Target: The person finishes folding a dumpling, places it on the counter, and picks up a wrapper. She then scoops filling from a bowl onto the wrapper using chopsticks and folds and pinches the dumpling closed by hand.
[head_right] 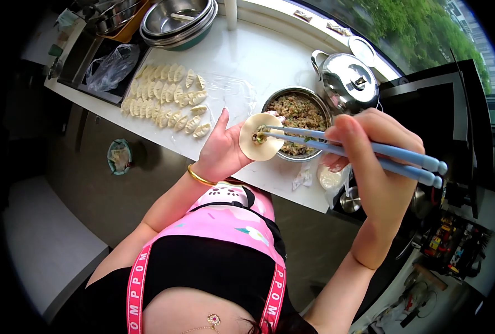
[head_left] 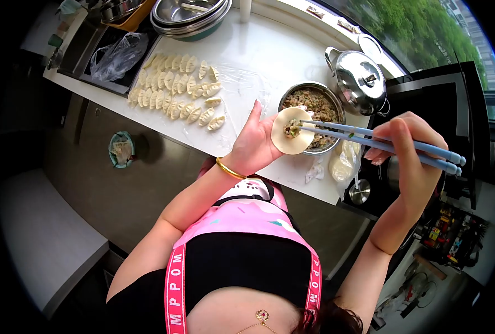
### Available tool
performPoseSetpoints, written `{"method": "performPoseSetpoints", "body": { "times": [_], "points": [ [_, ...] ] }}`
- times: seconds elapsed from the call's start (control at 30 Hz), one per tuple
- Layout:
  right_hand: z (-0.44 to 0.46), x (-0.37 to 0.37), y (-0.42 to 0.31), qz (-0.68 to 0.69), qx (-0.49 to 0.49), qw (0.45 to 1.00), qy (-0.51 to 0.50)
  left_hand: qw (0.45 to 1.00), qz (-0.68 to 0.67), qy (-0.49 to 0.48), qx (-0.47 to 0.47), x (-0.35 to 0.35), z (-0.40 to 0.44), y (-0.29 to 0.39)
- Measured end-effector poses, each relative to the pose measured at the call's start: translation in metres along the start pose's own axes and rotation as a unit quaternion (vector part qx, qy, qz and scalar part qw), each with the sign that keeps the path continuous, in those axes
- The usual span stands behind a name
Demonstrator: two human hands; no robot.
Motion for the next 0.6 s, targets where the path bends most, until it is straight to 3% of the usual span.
{"method": "performPoseSetpoints", "body": {
  "times": [0.2,0.37,0.53,0.6],
  "points": [
    [-0.007,0.017,0.045,0.117,-0.001,0.992,0.054,1.000,-0.014,-0.009,-0.013,0.002,-0.007,0.009],
    [-0.027,0.011,0.092,0.161,-0.070,0.978,0.117,0.999,-0.032,-0.015,-0.010,0.003,-0.011,0.013],
    [-0.035,0.032,0.084,0.187,-0.006,0.974,0.127,1.000,-0.007,-0.002,-0.013,0.000,-0.015,0.015],
    [-0.040,0.030,0.088,0.165,-0.023,0.980,0.111,1.000,-0.005,0.004,-0.017,-0.002,-0.017,0.015]
  ]
}}
Point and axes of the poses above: each hand's wrist, its own z-axis towards the middle knuckle, its own x-axis out of the back of the hand, y = z × x, the point moved 5 cm from there along z, towards the middle knuckle, and after that the axes turned 14 degrees about y, right-handed, at the moved point
